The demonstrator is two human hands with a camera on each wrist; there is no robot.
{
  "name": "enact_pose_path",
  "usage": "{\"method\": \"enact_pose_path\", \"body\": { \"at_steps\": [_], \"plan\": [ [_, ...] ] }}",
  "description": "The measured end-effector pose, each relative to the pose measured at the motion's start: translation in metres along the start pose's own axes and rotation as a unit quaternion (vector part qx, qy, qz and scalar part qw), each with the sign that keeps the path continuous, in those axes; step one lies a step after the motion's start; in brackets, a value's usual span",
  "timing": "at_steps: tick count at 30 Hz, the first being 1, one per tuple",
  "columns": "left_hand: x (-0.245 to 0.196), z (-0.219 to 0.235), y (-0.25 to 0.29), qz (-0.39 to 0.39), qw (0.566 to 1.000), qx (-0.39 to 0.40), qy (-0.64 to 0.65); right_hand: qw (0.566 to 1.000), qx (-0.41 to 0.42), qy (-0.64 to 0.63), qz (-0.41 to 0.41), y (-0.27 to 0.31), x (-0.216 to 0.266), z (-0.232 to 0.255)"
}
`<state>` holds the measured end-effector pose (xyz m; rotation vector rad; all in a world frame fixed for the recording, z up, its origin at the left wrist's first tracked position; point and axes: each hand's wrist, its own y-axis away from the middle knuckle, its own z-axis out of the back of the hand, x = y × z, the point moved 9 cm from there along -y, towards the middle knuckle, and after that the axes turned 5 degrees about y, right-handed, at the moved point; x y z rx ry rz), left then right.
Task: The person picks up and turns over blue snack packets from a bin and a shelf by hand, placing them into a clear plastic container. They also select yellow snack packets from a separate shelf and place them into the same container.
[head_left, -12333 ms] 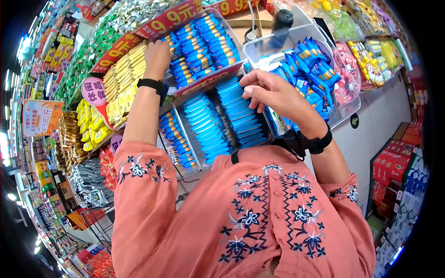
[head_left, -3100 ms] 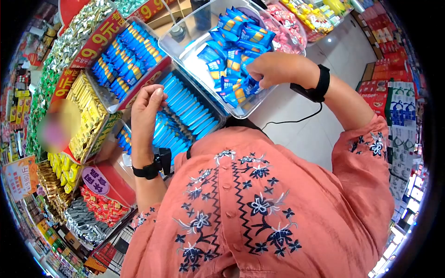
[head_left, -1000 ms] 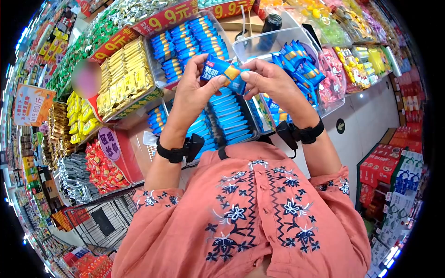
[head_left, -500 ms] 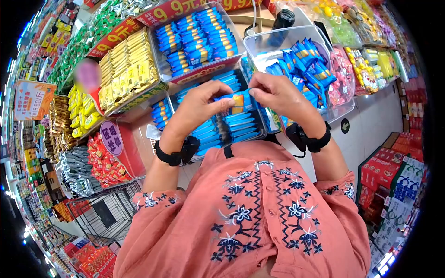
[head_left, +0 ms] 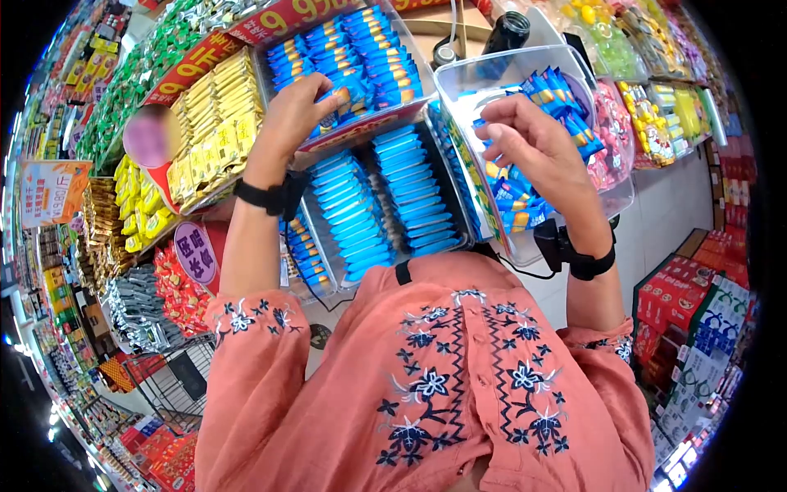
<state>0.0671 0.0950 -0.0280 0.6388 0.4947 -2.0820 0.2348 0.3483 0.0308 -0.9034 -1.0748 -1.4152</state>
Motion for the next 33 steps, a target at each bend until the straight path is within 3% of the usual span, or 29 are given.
{"method": "enact_pose_path", "body": {
  "at_steps": [8, 17, 23, 33],
  "plan": [
    [0.017, -0.040, -0.016, -0.041, 0.993, 0.042, -0.102, 0.999, 0.005, 0.002, -0.032, -0.007, -0.013, 0.014],
    [0.002, -0.063, -0.019, -0.109, 0.982, 0.061, -0.140, 0.999, 0.027, -0.012, -0.043, -0.012, -0.016, 0.010],
    [-0.007, -0.059, -0.019, -0.148, 0.973, 0.026, -0.174, 0.999, 0.026, -0.008, -0.038, -0.015, -0.022, 0.017],
    [-0.002, -0.068, -0.018, -0.170, 0.977, 0.045, -0.123, 0.998, 0.008, 0.038, -0.056, -0.010, -0.027, 0.034]
  ]
}}
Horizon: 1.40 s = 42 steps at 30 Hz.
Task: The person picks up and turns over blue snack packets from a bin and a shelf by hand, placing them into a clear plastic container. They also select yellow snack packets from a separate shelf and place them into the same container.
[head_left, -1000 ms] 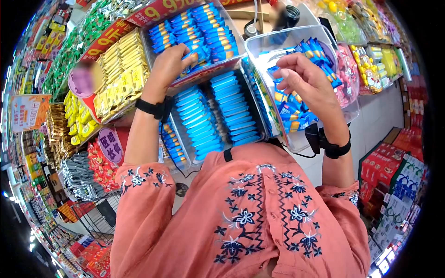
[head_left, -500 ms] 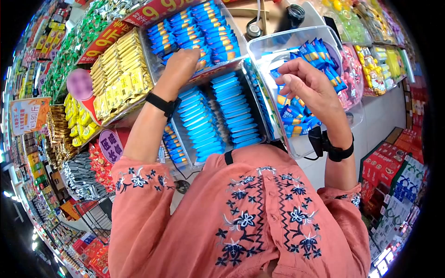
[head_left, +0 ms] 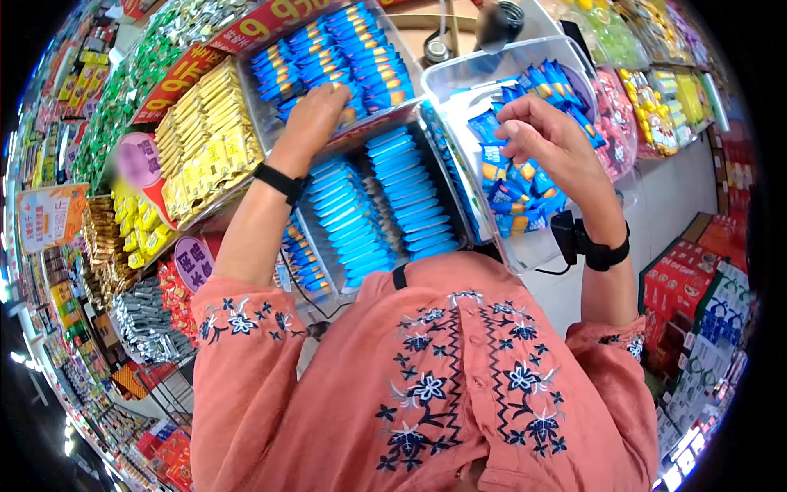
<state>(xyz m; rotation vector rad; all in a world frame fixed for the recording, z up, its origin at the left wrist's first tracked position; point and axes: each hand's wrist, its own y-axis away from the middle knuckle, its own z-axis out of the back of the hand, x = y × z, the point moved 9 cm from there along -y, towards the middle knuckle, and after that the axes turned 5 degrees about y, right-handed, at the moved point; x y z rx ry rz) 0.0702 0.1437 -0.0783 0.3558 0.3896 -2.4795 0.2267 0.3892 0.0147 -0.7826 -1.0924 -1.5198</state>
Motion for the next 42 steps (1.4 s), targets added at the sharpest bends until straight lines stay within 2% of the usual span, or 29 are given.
{"method": "enact_pose_path", "body": {
  "at_steps": [2, 5, 8, 10, 12, 14, 16, 17, 18, 20, 23, 28, 31, 34, 37, 38, 42],
  "plan": [
    [-0.004, 0.003, 0.001, -0.033, 0.999, -0.013, 0.019, 0.999, 0.002, 0.008, 0.031, 0.002, -0.002, 0.005],
    [0.005, 0.004, 0.002, -0.002, 1.000, -0.011, -0.007, 0.997, 0.005, 0.058, 0.050, 0.010, -0.007, 0.022],
    [-0.009, 0.032, 0.006, 0.038, 0.998, -0.044, 0.019, 0.996, -0.017, 0.079, 0.026, 0.022, -0.005, 0.040],
    [-0.015, 0.045, 0.013, 0.134, 0.980, -0.064, 0.133, 0.996, -0.027, 0.078, 0.043, 0.025, -0.009, 0.049],
    [-0.032, 0.056, 0.023, 0.203, 0.947, -0.077, 0.236, 0.985, -0.002, 0.167, 0.030, 0.027, -0.017, 0.054],
    [-0.058, 0.058, 0.034, 0.213, 0.913, -0.090, 0.337, 0.964, 0.012, 0.260, 0.047, 0.035, -0.019, 0.051],
    [-0.082, 0.049, 0.044, 0.210, 0.872, -0.096, 0.431, 0.949, 0.086, 0.300, 0.036, 0.038, -0.037, 0.038],
    [-0.091, 0.042, 0.047, 0.181, 0.876, -0.093, 0.437, 0.939, 0.123, 0.319, 0.032, 0.041, -0.047, 0.031],
    [-0.098, 0.036, 0.051, 0.189, 0.868, -0.086, 0.450, 0.938, 0.125, 0.315, 0.076, 0.045, -0.048, 0.026],
    [-0.113, 0.025, 0.058, 0.200, 0.836, -0.079, 0.504, 0.916, 0.175, 0.360, 0.035, 0.051, -0.054, 0.016],
    [-0.116, 0.007, 0.067, 0.210, 0.821, -0.068, 0.527, 0.891, 0.204, 0.406, 0.009, 0.060, -0.065, 0.007],
    [-0.124, 0.005, 0.072, 0.212, 0.833, -0.060, 0.507, 0.869, 0.201, 0.450, 0.047, 0.061, -0.083, -0.002],
    [-0.129, 0.008, 0.074, 0.211, 0.836, -0.056, 0.504, 0.853, 0.213, 0.477, 0.017, 0.054, -0.090, 0.000],
    [-0.131, 0.005, 0.078, 0.203, 0.835, -0.063, 0.508, 0.860, 0.202, 0.468, 0.021, 0.054, -0.092, 0.004],
    [-0.133, 0.004, 0.082, 0.222, 0.836, -0.044, 0.500, 0.903, 0.228, 0.361, 0.039, 0.060, -0.077, 0.004],
    [-0.136, 0.007, 0.083, 0.230, 0.838, -0.038, 0.494, 0.910, 0.238, 0.341, 0.015, 0.064, -0.067, 0.008],
    [-0.139, 0.007, 0.082, 0.227, 0.819, -0.035, 0.527, 0.966, 0.163, 0.197, -0.030, 0.067, -0.046, 0.039]
  ]
}}
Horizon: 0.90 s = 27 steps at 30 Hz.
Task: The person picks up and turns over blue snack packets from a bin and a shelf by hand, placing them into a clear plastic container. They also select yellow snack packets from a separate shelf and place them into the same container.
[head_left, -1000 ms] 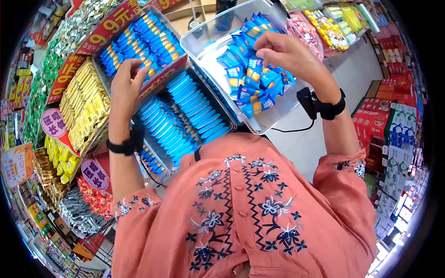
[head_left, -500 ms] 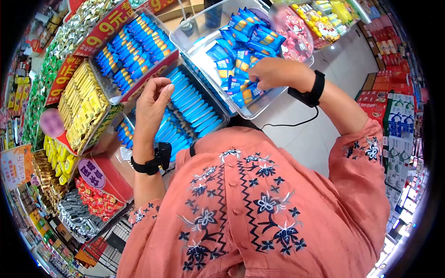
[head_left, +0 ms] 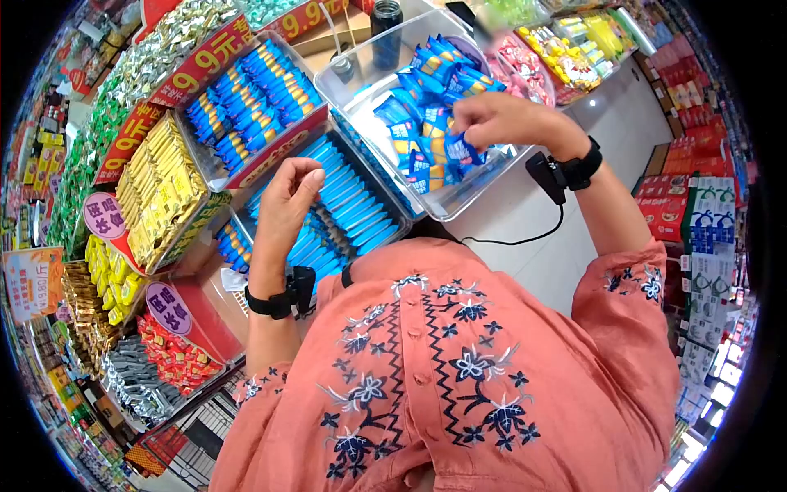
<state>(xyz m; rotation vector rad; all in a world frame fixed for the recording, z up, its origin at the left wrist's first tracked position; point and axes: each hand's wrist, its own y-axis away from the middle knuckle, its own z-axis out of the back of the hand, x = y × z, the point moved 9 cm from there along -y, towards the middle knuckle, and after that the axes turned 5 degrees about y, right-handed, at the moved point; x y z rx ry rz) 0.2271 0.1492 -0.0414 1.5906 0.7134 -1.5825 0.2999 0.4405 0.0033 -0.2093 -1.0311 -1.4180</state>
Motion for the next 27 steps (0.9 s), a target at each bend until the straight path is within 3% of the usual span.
{"method": "enact_pose_path", "body": {
  "at_steps": [3, 7, 8, 13, 18, 20, 23, 27],
  "plan": [
    [-0.003, -0.003, -0.004, 0.001, 0.999, 0.020, 0.027, 0.981, -0.058, -0.179, 0.048, 0.015, 0.022, 0.021],
    [-0.022, -0.019, -0.012, 0.005, 0.995, 0.041, 0.094, 0.962, -0.090, -0.241, 0.090, 0.018, 0.035, 0.029],
    [-0.029, -0.025, -0.014, 0.007, 0.991, 0.052, 0.124, 0.966, -0.078, -0.239, 0.065, 0.018, 0.034, 0.027],
    [-0.054, -0.048, -0.015, 0.009, 0.971, 0.100, 0.215, 0.935, -0.053, -0.332, 0.117, 0.000, 0.059, 0.006],
    [-0.050, -0.055, -0.012, 0.035, 0.955, 0.118, 0.270, 0.923, -0.036, -0.367, 0.109, -0.020, 0.065, -0.009],
    [-0.046, -0.054, -0.009, 0.035, 0.941, 0.117, 0.317, 0.895, -0.028, -0.422, 0.142, -0.020, 0.086, -0.014],
    [-0.038, -0.048, -0.009, 0.029, 0.926, 0.084, 0.367, 0.866, -0.066, -0.468, 0.163, -0.041, 0.074, -0.023],
    [-0.021, -0.033, -0.015, 0.011, 0.925, 0.026, 0.379, 0.884, -0.064, -0.431, 0.167, -0.050, 0.088, -0.035]
  ]
}}
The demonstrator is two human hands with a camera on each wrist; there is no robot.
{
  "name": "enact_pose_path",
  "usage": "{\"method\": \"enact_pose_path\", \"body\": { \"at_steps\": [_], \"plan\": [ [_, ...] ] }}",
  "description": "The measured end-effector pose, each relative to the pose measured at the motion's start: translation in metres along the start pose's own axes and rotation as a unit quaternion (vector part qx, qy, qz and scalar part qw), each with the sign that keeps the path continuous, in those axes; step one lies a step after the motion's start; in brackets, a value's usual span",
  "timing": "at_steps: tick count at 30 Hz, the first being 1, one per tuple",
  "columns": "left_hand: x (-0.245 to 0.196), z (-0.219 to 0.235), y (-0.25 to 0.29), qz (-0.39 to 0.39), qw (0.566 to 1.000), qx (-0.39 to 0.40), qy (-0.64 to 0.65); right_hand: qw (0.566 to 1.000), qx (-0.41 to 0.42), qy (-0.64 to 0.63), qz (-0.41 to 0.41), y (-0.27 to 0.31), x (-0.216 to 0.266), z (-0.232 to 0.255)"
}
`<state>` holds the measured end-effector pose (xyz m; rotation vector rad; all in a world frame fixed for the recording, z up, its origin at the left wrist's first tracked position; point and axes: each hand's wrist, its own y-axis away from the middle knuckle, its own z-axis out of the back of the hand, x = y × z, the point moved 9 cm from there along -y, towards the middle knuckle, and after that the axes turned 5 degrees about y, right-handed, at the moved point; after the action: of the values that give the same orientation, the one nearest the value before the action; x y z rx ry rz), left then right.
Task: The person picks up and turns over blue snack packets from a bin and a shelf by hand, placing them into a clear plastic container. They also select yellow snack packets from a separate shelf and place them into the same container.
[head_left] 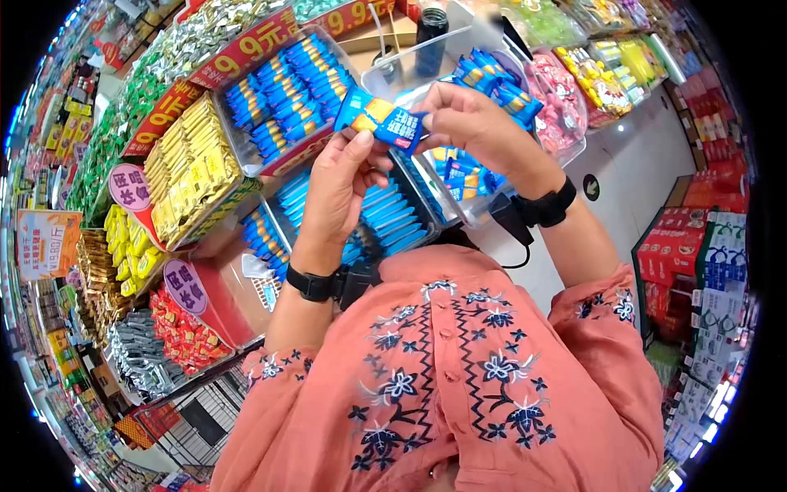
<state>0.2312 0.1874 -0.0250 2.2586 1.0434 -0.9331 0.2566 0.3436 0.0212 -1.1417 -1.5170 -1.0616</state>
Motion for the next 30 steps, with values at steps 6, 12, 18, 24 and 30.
{"method": "enact_pose_path", "body": {
  "at_steps": [6, 12, 18, 24, 30],
  "plan": [
    [-0.011, 0.019, -0.002, -0.021, 0.997, -0.064, -0.033, 0.993, 0.034, 0.107, -0.033, -0.009, -0.021, -0.018],
    [-0.140, 0.085, -0.042, -0.181, 0.850, -0.082, -0.487, 0.985, -0.006, 0.166, -0.038, 0.000, -0.002, -0.001],
    [-0.106, 0.108, -0.081, -0.144, 0.622, 0.027, -0.769, 0.985, -0.035, 0.159, -0.063, 0.002, -0.006, 0.010],
    [-0.078, 0.113, -0.095, -0.110, 0.619, 0.087, -0.773, 0.984, -0.034, 0.156, -0.084, -0.002, -0.009, 0.018],
    [-0.064, 0.126, -0.099, -0.128, 0.613, 0.113, -0.771, 0.987, -0.029, 0.136, -0.083, -0.012, -0.010, 0.020]
  ]
}}
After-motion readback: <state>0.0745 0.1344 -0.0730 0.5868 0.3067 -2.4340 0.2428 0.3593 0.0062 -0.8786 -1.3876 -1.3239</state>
